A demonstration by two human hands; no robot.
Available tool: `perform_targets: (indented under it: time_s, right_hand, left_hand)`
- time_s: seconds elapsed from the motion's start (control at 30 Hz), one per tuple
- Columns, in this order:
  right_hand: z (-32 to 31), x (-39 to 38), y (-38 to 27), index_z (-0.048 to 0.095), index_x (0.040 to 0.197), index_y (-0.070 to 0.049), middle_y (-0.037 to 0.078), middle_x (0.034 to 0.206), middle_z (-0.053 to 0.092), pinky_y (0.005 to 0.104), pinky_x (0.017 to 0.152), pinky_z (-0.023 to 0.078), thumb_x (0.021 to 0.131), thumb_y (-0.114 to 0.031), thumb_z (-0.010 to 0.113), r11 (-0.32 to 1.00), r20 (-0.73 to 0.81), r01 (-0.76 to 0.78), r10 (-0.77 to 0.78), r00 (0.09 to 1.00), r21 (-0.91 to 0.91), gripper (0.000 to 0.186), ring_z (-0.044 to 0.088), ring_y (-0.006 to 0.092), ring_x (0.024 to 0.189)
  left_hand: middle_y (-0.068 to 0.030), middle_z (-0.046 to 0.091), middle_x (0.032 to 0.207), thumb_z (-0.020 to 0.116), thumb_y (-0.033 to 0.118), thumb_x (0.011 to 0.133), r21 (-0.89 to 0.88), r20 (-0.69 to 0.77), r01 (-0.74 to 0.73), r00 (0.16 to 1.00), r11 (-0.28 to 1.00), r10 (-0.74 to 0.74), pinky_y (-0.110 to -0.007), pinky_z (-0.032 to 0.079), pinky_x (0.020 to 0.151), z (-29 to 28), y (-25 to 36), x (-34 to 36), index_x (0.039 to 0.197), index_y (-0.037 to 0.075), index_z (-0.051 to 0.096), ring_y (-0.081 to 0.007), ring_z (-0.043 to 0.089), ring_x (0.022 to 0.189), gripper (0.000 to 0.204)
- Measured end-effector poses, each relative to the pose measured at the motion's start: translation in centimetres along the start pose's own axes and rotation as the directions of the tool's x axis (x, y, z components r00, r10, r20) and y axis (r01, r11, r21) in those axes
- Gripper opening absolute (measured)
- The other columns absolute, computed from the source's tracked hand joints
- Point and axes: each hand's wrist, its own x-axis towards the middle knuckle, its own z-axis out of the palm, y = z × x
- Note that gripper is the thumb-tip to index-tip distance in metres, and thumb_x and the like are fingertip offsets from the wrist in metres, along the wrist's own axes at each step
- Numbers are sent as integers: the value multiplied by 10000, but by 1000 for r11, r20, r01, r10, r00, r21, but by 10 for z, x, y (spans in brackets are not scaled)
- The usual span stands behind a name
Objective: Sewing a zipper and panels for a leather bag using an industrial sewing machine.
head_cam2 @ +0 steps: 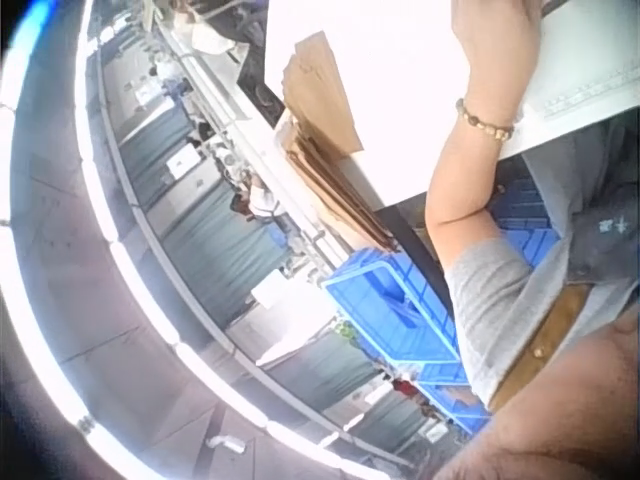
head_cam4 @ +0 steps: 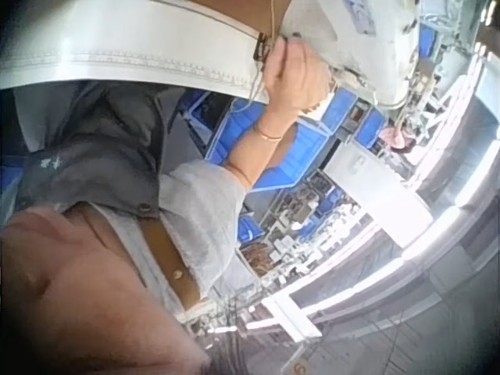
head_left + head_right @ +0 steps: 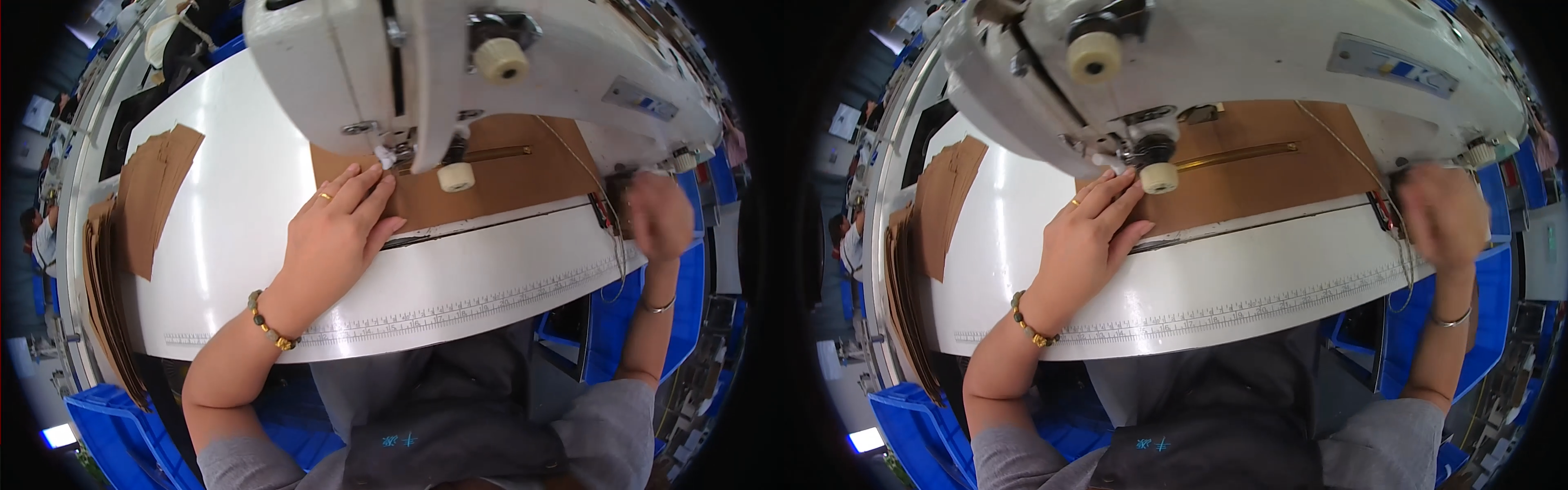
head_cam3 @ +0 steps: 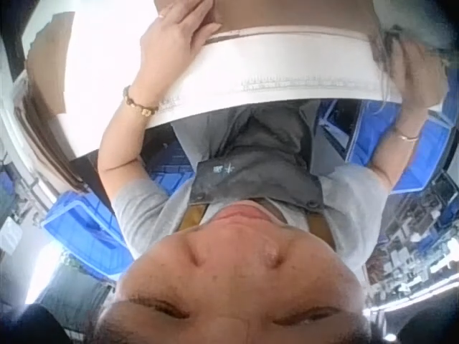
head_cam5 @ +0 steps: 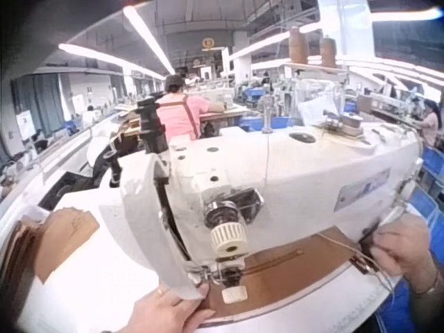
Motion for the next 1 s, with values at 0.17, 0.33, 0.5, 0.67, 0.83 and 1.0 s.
perform_targets:
  time_s: [0.17, 0.33, 0.5, 0.67, 0.83, 1.0]
  right_hand:
    - [37, 25, -54, 708, 1281, -102, 47, 1320, 721, 351, 668, 578, 791, -84, 775, 962, 414, -271, 262, 872, -37, 495, 729, 214, 791]
    - [51, 11, -46, 700, 1296, -79, 44, 1372, 698, 345, 678, 587, 800, -58, 723, 916, 459, -346, 402, 792, -205, 496, 732, 220, 774]
    - [59, 19, -45, 739, 1221, -79, 30, 1282, 727, 328, 662, 580, 818, -46, 698, 946, 252, -239, 291, 923, -217, 406, 714, 214, 744]
    - [44, 48, -44, 791, 1132, -76, 60, 1200, 756, 307, 644, 570, 800, -30, 678, 964, -15, -179, 180, 984, -198, 353, 695, 196, 739]
    - [46, 54, -44, 786, 1090, -30, 122, 1273, 732, 407, 864, 577, 778, -10, 684, 974, -50, -119, 111, 993, -191, 329, 711, 298, 971]
    - [48, 32, -59, 756, 1044, -4, 129, 1323, 703, 460, 930, 546, 771, 11, 688, 963, 205, -222, 251, 946, -152, 282, 690, 303, 1067]
  left_hand:
    - [-106, 710, 1304, 806, 282, 907, 22, 22, 3, 1000, 1000, -4, -403, 590, 962, -3, -3, -2, 1251, 66, 746, -337, 678, 1248, 411]
    - [-106, 716, 1237, 805, 287, 901, 4, 16, 2, 1000, 1000, -2, -396, 582, 957, -3, -3, -1, 1235, 67, 754, -324, 688, 1221, 404]
    - [-95, 705, 1308, 803, 278, 909, 7, 35, 17, 999, 1000, -17, -401, 595, 945, -5, -5, -2, 1256, 79, 745, -333, 679, 1239, 404]
    - [-94, 713, 1292, 806, 281, 906, 15, 6, -14, 1000, 1000, 14, -400, 596, 943, -1, -7, -2, 1245, 72, 749, -331, 691, 1223, 402]
    - [-86, 707, 1339, 806, 279, 905, 7, 7, -16, 1000, 1000, 16, -389, 598, 961, -2, -6, -1, 1243, 72, 754, -316, 684, 1251, 400]
    - [-87, 705, 1345, 814, 276, 896, 4, -1, -21, 1000, 1000, 21, -385, 597, 962, -2, -4, 0, 1237, 71, 755, -313, 678, 1263, 403]
